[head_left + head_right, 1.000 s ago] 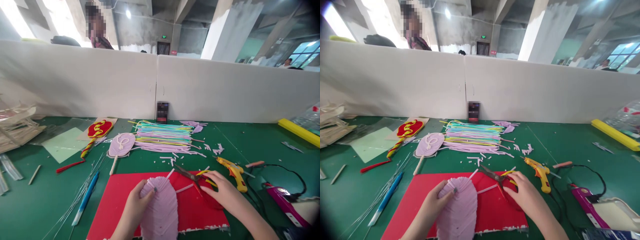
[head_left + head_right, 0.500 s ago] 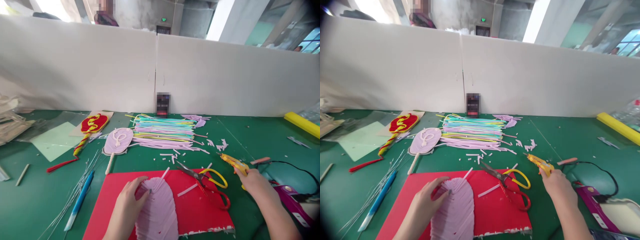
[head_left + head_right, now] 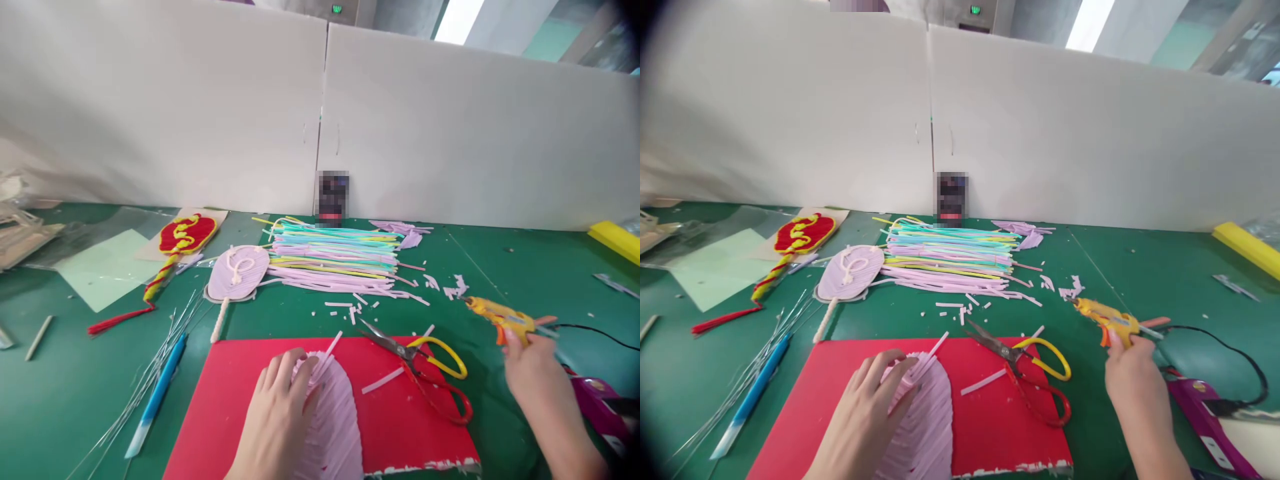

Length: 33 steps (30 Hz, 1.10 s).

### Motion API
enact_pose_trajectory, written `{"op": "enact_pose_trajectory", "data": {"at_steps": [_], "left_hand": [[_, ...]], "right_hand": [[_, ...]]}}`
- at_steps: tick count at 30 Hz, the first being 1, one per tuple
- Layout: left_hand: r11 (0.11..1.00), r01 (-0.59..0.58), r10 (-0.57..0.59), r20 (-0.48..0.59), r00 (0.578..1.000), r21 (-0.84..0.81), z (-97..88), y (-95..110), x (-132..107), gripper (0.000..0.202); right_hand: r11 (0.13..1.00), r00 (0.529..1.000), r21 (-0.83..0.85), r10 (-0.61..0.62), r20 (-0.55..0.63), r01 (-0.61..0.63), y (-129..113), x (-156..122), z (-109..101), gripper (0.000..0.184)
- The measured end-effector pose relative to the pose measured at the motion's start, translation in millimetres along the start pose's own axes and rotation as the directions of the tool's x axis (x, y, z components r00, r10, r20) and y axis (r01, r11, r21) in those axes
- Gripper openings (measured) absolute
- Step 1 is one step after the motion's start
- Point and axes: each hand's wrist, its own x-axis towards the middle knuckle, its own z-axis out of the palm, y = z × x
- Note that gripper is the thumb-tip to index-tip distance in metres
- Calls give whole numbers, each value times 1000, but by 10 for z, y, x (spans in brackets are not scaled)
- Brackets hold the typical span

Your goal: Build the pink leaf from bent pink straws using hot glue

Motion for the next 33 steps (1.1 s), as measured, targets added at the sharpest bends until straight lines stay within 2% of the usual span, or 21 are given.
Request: {"op": "enact_pose_trajectory", "data": {"at_steps": [2,5,7,10,13,15,16,18,21,26,29,33], "left_hand": [[999,-18,18,10,1000,38,3,51,23,24],[994,-9,6,28,1000,110,48,98,35,24],[989,3,-7,23,1000,146,101,100,22,28],[992,35,-38,25,999,124,162,59,-8,31],[995,75,-78,50,996,65,161,-9,-21,27],[996,86,-88,62,994,32,142,-53,-18,26],[996,88,-89,65,994,17,134,-71,-14,26],[996,85,-84,68,994,-16,128,-93,-6,26],[997,54,-50,67,996,-55,144,-83,3,31],[998,-26,30,66,997,-64,174,-35,10,40],[998,-19,24,80,997,-66,170,-61,23,41],[995,31,-21,100,995,-97,134,-152,40,43]], "right_hand": [[997,997,13,75,23,-75,-145,-53,-217,66],[991,988,80,97,117,-107,-355,-157,-524,61],[984,974,137,83,209,-113,-472,-251,-667,55],[956,929,274,-2,370,-107,-623,-443,-758,51],[868,831,476,-158,534,-141,-767,-689,-734,45],[784,738,559,-206,643,-268,-854,-858,-691,41],[738,706,589,-222,673,-329,-891,-935,-668,41],[668,680,626,-240,693,-402,-945,-1061,-626,45],[646,689,648,-251,679,-403,-974,-1169,-577,52],[721,721,639,-290,630,-269,-959,-1213,-505,50],[736,763,648,-301,572,-195,-970,-1230,-450,45],[700,832,696,-285,476,-159,-1011,-1257,-395,37]]}}
